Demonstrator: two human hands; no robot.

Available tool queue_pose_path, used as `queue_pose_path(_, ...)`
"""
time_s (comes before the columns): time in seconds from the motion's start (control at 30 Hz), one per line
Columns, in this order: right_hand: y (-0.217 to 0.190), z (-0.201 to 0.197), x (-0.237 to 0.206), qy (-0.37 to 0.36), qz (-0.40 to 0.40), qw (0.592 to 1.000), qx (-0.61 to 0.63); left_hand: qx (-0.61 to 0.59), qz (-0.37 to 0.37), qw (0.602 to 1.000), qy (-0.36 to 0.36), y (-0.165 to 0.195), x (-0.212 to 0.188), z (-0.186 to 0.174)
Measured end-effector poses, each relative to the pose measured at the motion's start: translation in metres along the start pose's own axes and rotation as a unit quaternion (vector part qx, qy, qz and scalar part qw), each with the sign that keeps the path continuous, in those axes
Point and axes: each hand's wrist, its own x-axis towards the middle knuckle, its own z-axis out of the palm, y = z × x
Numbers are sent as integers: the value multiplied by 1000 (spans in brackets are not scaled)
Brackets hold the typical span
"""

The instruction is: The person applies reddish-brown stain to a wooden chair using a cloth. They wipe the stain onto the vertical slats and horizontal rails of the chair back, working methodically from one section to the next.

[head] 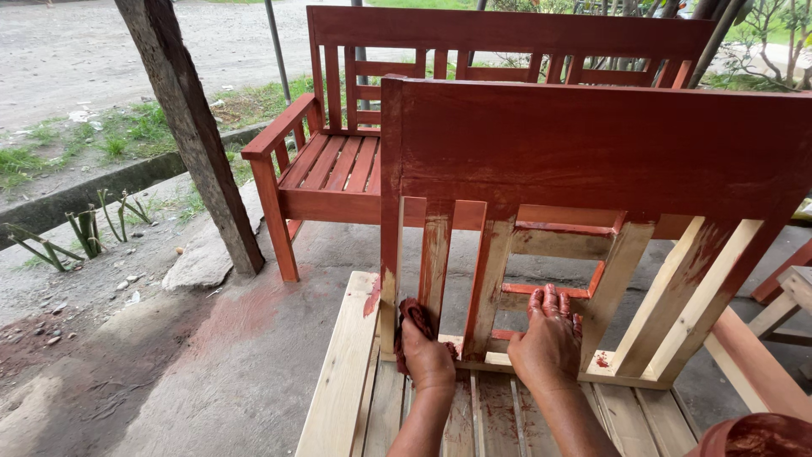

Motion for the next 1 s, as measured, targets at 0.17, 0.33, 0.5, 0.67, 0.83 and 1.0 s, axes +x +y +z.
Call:
queue_pose_path(0.17, 3, 2, -2, -3, 2, 1000, -6, 159, -29, 986, -27, -1, -4, -22)
queue_pose_path(0.33, 3, 0, -1, -6, -1, 1000, -15, 246, 11, 967, -67, 3, 8, -32)
queue_pose_path(0.5, 0, -2, 1, -24, 5, 1000, -18, 392, 71, 914, -71, 4, 13, -36)
queue_pose_path(0.67, 2, 0, 3, -24, 2, 999, -27, 472, 50, 875, -98, 9, 11, -37)
queue_pose_path(0.83, 8, 7, 7, -32, 7, 999, -23, 402, 2, 908, -117, 20, 10, -34)
queue_pose_path(1.0, 9, 17, 11, -20, 23, 998, 49, 442, 32, 883, -158, 36, 27, -38)
